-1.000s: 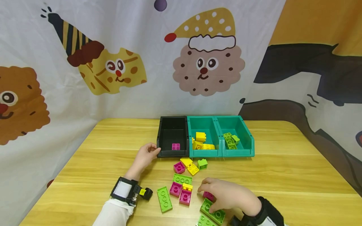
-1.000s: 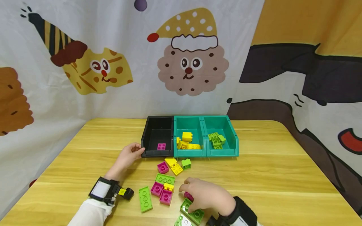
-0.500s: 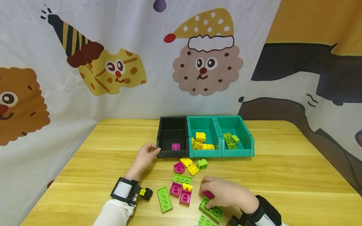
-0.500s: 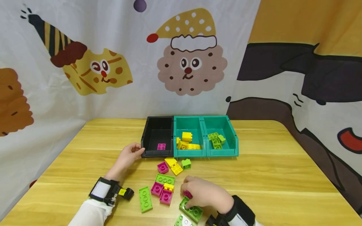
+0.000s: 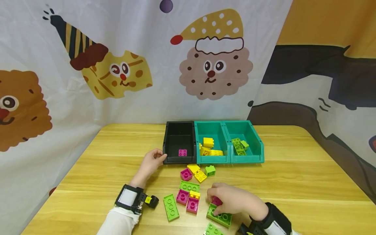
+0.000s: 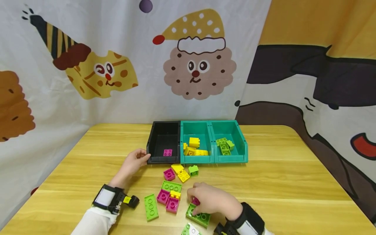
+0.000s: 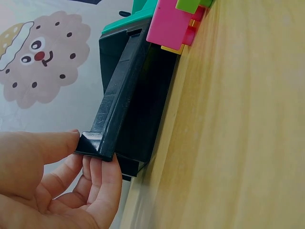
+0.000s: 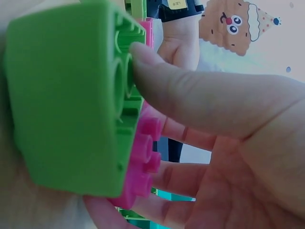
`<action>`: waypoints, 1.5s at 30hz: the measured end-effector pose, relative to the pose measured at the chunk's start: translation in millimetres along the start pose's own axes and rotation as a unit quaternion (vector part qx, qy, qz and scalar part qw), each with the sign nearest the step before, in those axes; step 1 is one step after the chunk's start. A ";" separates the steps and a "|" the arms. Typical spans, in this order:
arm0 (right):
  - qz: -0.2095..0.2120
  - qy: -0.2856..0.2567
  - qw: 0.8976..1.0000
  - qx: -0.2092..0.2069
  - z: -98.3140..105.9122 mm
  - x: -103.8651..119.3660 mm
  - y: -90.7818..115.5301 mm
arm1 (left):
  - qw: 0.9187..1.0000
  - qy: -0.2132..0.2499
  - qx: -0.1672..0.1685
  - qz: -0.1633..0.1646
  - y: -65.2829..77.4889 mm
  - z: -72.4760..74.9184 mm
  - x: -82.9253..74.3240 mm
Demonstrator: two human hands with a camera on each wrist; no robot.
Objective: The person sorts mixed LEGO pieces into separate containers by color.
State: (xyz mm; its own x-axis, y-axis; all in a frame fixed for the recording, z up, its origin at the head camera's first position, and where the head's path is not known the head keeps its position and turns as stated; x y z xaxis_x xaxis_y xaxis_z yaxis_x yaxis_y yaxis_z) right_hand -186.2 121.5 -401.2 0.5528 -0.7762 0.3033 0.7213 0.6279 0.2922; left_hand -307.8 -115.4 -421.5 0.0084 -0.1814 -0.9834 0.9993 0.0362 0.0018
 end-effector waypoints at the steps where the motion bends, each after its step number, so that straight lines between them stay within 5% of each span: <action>1: 0.000 0.000 1.000 -0.002 0.3 0.0 0.1 | 1.000 0.000 0.000 0.000 0.1 0.0 -0.2; 14: 0.055 -0.006 0.996 -0.075 15.3 5.0 1.5 | 1.000 -0.008 0.000 -0.003 0.3 0.1 -0.2; 20: 0.065 -0.023 0.985 -0.158 31.1 4.3 4.9 | 1.000 -0.007 0.002 -0.006 0.5 0.1 -0.5; 30: 0.036 -0.078 0.937 -0.338 62.3 -6.7 20.2 | 1.000 -0.009 0.002 -0.014 1.3 -0.3 -2.2; 37: 0.016 -0.055 0.899 -0.433 82.3 -15.9 33.0 | 1.000 -0.007 0.002 -0.021 -0.1 -1.8 -2.4; 45: -0.027 -0.055 0.911 -0.407 103.8 -22.6 12.0 | 1.000 -0.006 -0.001 -0.012 0.4 0.7 -1.1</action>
State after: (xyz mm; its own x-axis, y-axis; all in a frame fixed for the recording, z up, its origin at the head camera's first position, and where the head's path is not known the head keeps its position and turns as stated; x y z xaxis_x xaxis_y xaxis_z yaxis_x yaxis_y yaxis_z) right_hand -233.3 152.5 -310.4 0.4940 -0.7661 0.4113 0.8419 0.3032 -0.4464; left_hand -307.4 -115.8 -420.3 -0.0150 -0.1943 -0.9808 0.9992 0.0346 -0.0221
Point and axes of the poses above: each hand's wrist, its own y-axis away from the middle knuckle, its own z-axis out of the back of the hand, x = y × z, the point moved 8 cm from there along -y, towards the middle knuckle, and after that the axes turned 10 degrees about y, right-handed, at the moved point
